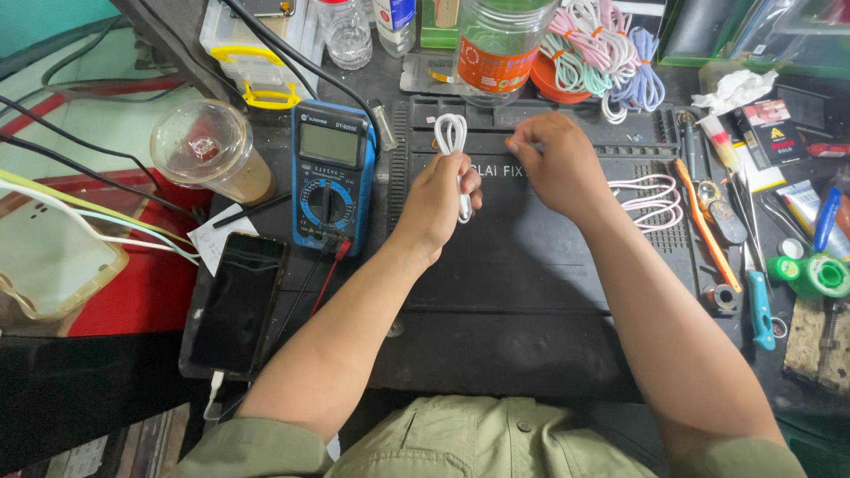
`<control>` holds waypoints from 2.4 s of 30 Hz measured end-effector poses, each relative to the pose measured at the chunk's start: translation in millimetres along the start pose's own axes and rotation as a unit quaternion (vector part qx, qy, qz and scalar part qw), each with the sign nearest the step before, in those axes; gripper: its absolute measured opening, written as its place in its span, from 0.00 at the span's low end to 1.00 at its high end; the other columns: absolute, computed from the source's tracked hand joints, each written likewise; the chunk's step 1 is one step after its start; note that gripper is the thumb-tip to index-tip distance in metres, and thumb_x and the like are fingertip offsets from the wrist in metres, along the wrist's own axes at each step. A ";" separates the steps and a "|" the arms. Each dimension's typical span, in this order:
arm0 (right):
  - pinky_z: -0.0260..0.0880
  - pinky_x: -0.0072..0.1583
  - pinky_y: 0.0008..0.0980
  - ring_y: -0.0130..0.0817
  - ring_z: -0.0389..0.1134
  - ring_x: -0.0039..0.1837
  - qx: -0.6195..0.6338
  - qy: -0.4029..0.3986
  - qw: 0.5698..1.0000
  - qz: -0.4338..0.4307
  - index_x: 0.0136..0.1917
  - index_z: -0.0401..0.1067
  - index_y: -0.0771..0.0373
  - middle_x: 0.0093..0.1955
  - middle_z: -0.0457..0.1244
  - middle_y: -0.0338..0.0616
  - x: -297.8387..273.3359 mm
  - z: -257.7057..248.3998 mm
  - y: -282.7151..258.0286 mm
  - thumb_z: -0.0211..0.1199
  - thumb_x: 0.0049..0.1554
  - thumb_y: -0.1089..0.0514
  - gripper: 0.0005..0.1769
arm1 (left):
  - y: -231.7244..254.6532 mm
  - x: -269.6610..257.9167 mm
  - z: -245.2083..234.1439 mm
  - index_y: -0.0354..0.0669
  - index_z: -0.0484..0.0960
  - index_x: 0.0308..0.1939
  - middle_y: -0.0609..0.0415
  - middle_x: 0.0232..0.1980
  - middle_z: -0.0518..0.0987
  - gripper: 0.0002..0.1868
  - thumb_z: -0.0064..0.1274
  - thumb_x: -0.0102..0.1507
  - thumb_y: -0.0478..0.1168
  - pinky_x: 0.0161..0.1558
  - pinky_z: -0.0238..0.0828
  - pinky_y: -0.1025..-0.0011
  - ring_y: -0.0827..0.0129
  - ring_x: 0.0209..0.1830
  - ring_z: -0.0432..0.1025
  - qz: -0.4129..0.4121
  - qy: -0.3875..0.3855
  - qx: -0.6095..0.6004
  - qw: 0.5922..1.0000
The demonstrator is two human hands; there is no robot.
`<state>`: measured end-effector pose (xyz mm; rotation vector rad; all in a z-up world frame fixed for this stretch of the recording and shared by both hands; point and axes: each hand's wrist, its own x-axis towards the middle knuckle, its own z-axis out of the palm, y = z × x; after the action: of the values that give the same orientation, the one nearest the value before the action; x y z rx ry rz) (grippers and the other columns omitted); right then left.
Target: The person coils several USB cables of different colors and secures them with rubber bands. They then place the bundled cables into a clear plastic container and close it with an orange lid.
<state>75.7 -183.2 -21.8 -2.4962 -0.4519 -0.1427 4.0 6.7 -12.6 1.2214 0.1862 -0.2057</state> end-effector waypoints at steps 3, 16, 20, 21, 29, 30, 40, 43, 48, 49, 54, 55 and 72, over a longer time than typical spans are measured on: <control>0.66 0.61 0.42 0.39 0.66 0.68 0.238 -0.069 0.966 0.079 0.46 0.74 0.59 0.67 0.65 0.40 -27.5 -33.4 -36.9 0.58 0.68 0.58 0.08 | -0.2 -3.2 3.2 0.52 0.67 0.34 0.64 0.28 0.64 0.12 0.39 0.69 0.50 0.35 0.69 0.75 0.74 0.30 0.70 0.033 -0.027 0.011 0.999; 0.68 0.63 0.30 0.37 0.66 0.67 0.616 -0.023 0.787 0.011 0.43 0.69 0.67 0.62 0.62 0.48 -64.3 -16.2 -25.9 0.60 0.64 0.61 0.09 | 32.1 -32.7 36.2 0.43 0.76 0.33 0.59 0.20 0.70 0.18 0.55 0.67 0.53 0.31 0.71 0.72 0.78 0.24 0.69 0.180 -0.061 0.236 0.953; 0.67 0.63 0.33 0.37 0.66 0.65 0.581 -0.029 0.813 0.002 0.41 0.71 0.69 0.61 0.63 0.52 -63.0 -12.9 -16.4 0.61 0.63 0.62 0.10 | 26.4 -29.6 38.5 0.42 0.77 0.29 0.59 0.18 0.70 0.16 0.56 0.67 0.48 0.28 0.70 0.74 0.79 0.22 0.66 0.213 -0.029 0.257 0.942; 0.67 0.63 0.32 0.37 0.67 0.63 0.582 -0.020 0.813 0.003 0.42 0.71 0.69 0.59 0.64 0.52 -63.1 -9.7 -12.9 0.62 0.63 0.62 0.09 | 24.9 -28.3 37.9 0.42 0.77 0.29 0.59 0.18 0.70 0.15 0.56 0.66 0.47 0.27 0.70 0.74 0.77 0.22 0.66 0.243 -0.024 0.277 0.929; 0.60 0.63 0.35 0.35 0.61 0.64 0.535 -0.077 0.841 -0.021 0.42 0.69 0.68 0.64 0.61 0.54 -65.8 -26.6 -29.6 0.56 0.66 0.58 0.12 | 19.4 -21.2 32.6 0.41 0.79 0.33 0.56 0.20 0.72 0.08 0.54 0.65 0.40 0.25 0.72 0.70 0.61 0.21 0.71 0.473 0.034 0.391 0.789; 0.60 0.64 0.36 0.37 0.59 0.65 0.512 -0.101 0.852 -0.041 0.42 0.68 0.68 0.63 0.61 0.55 -66.0 -33.0 -37.1 0.55 0.66 0.57 0.13 | 19.0 -21.9 31.3 0.41 0.79 0.33 0.55 0.21 0.72 0.07 0.53 0.65 0.38 0.24 0.72 0.69 0.58 0.21 0.72 0.516 0.047 0.409 0.751; 0.60 0.52 0.29 0.31 0.61 0.55 0.495 -0.050 0.865 -0.065 0.41 0.73 0.69 0.51 0.61 0.50 -71.0 -29.9 -20.5 0.60 0.63 0.62 0.10 | 11.5 -18.7 32.0 0.44 0.77 0.32 0.56 0.19 0.69 0.15 0.51 0.68 0.49 0.24 0.72 0.65 0.55 0.20 0.73 0.502 0.100 0.392 0.764; 0.57 0.47 0.26 0.27 0.58 0.48 0.592 -0.043 0.804 -0.008 0.43 0.74 0.69 0.48 0.62 0.49 -73.8 -23.8 -15.7 0.59 0.63 0.63 0.09 | 5.8 -19.1 33.6 0.46 0.75 0.29 0.57 0.16 0.67 0.13 0.52 0.66 0.47 0.23 0.70 0.67 0.57 0.19 0.72 0.472 0.107 0.422 0.767; 0.53 0.43 0.22 0.22 0.54 0.43 0.640 -0.050 0.765 0.044 0.45 0.77 0.68 0.45 0.65 0.47 -76.6 -28.7 -12.4 0.61 0.63 0.62 0.08 | 1.1 -19.3 33.8 0.44 0.70 0.26 0.52 0.12 0.66 0.12 0.53 0.61 0.42 0.19 0.63 0.72 0.63 0.14 0.69 0.365 0.051 0.317 0.874; 0.53 0.43 0.22 0.22 0.54 0.43 0.640 -0.051 0.766 0.043 0.45 0.77 0.68 0.45 0.65 0.47 -76.4 -29.3 -11.5 0.61 0.63 0.62 0.08 | -0.5 -19.0 34.6 0.44 0.70 0.26 0.52 0.12 0.66 0.12 0.53 0.61 0.42 0.19 0.63 0.72 0.63 0.14 0.69 0.365 0.052 0.316 0.874; 0.54 0.38 0.24 0.24 0.58 0.36 0.645 -0.140 0.746 0.087 0.49 0.74 0.74 0.40 0.67 0.51 -76.5 -38.5 -20.1 0.55 0.63 0.62 0.11 | -12.7 -18.1 26.9 0.45 0.72 0.24 0.54 0.12 0.65 0.10 0.53 0.59 0.37 0.21 0.63 0.74 0.82 0.22 0.63 0.280 0.053 0.228 0.931; 0.54 0.38 0.24 0.24 0.58 0.36 0.645 -0.140 0.746 0.086 0.49 0.74 0.74 0.40 0.67 0.51 -75.9 -39.2 -19.8 0.55 0.63 0.62 0.11 | -8.3 -19.8 28.3 0.45 0.72 0.24 0.54 0.12 0.65 0.10 0.53 0.59 0.37 0.21 0.63 0.74 0.82 0.22 0.63 0.281 0.053 0.228 0.931; 0.81 0.37 0.47 0.22 0.57 0.23 0.589 0.009 0.805 0.065 0.58 0.74 0.72 0.38 0.69 0.60 -68.1 -19.3 -7.7 0.56 0.62 0.71 0.12 | 21.9 -24.4 37.8 0.41 0.72 0.25 0.46 0.15 0.72 0.14 0.54 0.63 0.43 0.21 0.65 0.67 0.67 0.16 0.67 0.251 0.009 0.297 0.921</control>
<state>9.2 -207.9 -15.6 -1.2719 -0.2253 0.1443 -12.9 -20.3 26.0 1.8303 -0.1958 0.2181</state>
